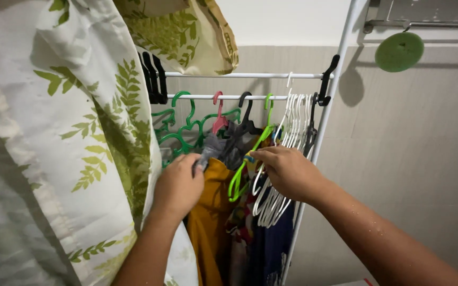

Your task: The person picks up a scrub brush and a bottle from the sink, places them on a wall shelf, then moves to a clothes rack to organize hangers. They remove a black hanger, rearrange several white hangers, and finally hang a white towel on the black hanger.

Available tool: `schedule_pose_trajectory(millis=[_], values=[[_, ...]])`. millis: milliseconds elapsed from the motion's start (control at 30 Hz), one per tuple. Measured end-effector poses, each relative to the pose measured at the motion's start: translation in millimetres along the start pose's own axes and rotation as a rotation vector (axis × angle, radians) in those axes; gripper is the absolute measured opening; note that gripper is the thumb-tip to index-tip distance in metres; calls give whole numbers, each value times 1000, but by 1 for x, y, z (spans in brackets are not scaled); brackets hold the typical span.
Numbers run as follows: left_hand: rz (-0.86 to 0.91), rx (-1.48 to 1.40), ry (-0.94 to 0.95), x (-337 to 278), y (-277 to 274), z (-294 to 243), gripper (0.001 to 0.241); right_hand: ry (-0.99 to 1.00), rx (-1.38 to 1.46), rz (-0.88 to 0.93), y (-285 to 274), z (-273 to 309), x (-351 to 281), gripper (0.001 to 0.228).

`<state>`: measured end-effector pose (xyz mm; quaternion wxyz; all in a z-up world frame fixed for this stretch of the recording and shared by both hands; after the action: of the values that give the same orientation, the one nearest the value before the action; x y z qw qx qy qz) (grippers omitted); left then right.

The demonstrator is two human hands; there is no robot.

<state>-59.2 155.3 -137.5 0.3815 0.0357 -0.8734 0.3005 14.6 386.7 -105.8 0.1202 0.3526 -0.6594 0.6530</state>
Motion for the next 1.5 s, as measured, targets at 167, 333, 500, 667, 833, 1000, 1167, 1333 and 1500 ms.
schedule_pose_trajectory(millis=[167, 333, 500, 667, 833, 1000, 1167, 1333, 1500], values=[[19, 79, -13, -2, 8, -26, 26, -11, 43, -109, 5, -26, -2, 57], [-248, 58, 389, -7, 34, -52, 29, 378, 77, -209, -28, -63, -7, 33], [-43, -400, 209, -12, 71, -82, 22, 590, 152, -244, -3, -114, -25, 29], [53, -134, 270, -17, 90, -106, 19, 772, 478, -116, 33, -119, -34, 66], [80, -116, 191, -21, 94, -119, 19, 831, 570, -171, 47, -128, -38, 73], [-90, -110, 388, -23, 116, -119, 36, 864, 723, -197, 68, -145, -39, 65], [91, 21, 292, -18, 122, -140, 48, 837, 855, -338, 36, -138, -35, 52], [63, 1, 356, -20, 136, -133, 48, 766, 903, -361, 31, -132, -48, 53], [136, -55, 307, -19, 130, -136, 45, 793, 1029, -327, 3, -98, -81, 57]])
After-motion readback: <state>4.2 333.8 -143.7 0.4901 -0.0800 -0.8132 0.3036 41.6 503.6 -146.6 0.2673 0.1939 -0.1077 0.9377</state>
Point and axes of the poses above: each hand's wrist, its own x-axis towards the middle knuckle, its own y-axis out of the palm, z = x × y, the point moved 3 cm from there along x, towards the middle knuckle, and after that the axes turned 10 degrees about -x, right-handed, at the moved point
